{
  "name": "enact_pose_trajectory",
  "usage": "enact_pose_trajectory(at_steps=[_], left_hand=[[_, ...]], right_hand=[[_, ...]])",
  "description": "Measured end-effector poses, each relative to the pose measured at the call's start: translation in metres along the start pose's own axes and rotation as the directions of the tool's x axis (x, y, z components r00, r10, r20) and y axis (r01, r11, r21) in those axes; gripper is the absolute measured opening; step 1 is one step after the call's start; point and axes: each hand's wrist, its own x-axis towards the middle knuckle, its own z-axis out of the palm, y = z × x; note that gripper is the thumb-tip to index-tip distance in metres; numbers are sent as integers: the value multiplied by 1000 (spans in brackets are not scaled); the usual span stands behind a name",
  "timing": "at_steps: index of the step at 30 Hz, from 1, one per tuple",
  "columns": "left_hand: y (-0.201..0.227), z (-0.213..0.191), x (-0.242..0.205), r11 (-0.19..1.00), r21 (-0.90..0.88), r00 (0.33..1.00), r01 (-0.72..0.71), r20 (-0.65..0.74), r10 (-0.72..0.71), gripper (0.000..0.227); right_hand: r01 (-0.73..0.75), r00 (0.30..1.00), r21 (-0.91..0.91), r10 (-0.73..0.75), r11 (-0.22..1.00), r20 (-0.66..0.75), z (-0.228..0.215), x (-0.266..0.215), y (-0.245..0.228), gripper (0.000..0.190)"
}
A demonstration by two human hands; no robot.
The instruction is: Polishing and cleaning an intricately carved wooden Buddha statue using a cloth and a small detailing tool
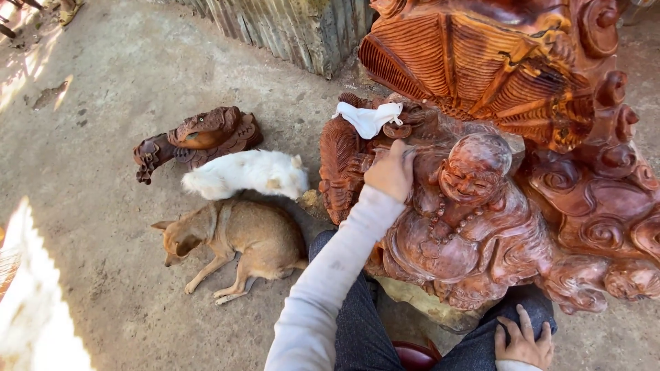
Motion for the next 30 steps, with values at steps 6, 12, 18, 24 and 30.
enact_pose_trajectory(at_steps=[6, 12, 18, 24, 30], left_hand=[[-6, -15, 0, 993, -3, 991, -119, 55, 119, 23], [-29, 4, 7, 924, 244, 948, -294, -53, 315, 26], [-5, -4, 42, 910, 268, 948, -315, 121, 293, 23], [-30, -10, 24, 902, 322, 958, -288, 111, 266, 26], [-5, 15, 44, 912, 325, 966, -251, 28, 256, 12]], right_hand=[[-24, 999, -10, 25, 1000, 32, -1, -2, 4, 40], [-32, 996, 31, 29, 999, 88, -12, 3, 0, 40], [-27, 998, -3, 27, 1000, 50, -9, 1, -2, 39], [-33, 998, -17, 34, 999, 58, -15, 3, -1, 39], [-4, 999, -11, 4, 1000, 33, -20, 2, -9, 40]])
